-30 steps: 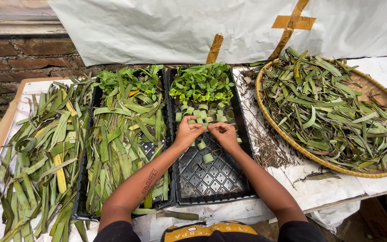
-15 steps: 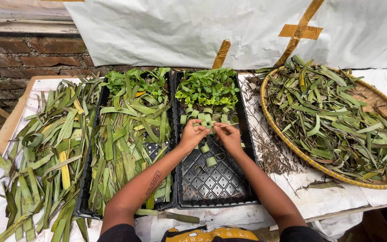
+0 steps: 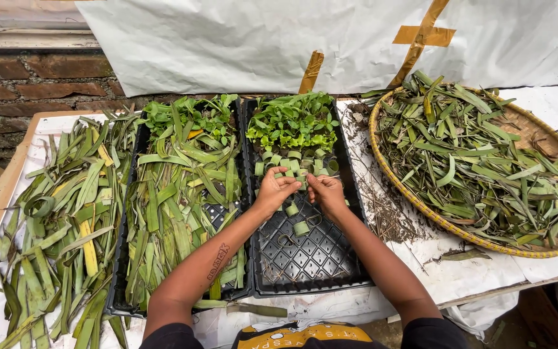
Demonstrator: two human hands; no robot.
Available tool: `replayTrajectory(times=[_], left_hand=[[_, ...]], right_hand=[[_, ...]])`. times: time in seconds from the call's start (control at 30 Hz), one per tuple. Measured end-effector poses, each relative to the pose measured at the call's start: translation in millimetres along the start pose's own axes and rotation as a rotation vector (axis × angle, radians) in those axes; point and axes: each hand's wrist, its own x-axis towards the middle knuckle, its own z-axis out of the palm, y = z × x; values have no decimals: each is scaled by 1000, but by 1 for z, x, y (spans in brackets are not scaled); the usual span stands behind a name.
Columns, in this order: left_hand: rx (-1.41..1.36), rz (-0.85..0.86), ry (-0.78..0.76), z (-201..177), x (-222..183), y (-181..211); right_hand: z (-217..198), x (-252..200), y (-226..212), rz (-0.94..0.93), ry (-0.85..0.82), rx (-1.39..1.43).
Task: Wrapping small green seedlings with long, thin leaves to prepare them for planting.
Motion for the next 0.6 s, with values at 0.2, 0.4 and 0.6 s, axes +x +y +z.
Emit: replayTrajectory(times=[0.2,0.4,0.6], left_hand=[[41,-3,68,-7,6,-9],[70,-18,58,-6,7,-6],[396,-101,86,18,-15,31]], right_hand=[[-6,5,-28,-112,-96,-70],[3,-46,-100,-337,-541,73],[23,-232,-253,-620,-996,345]])
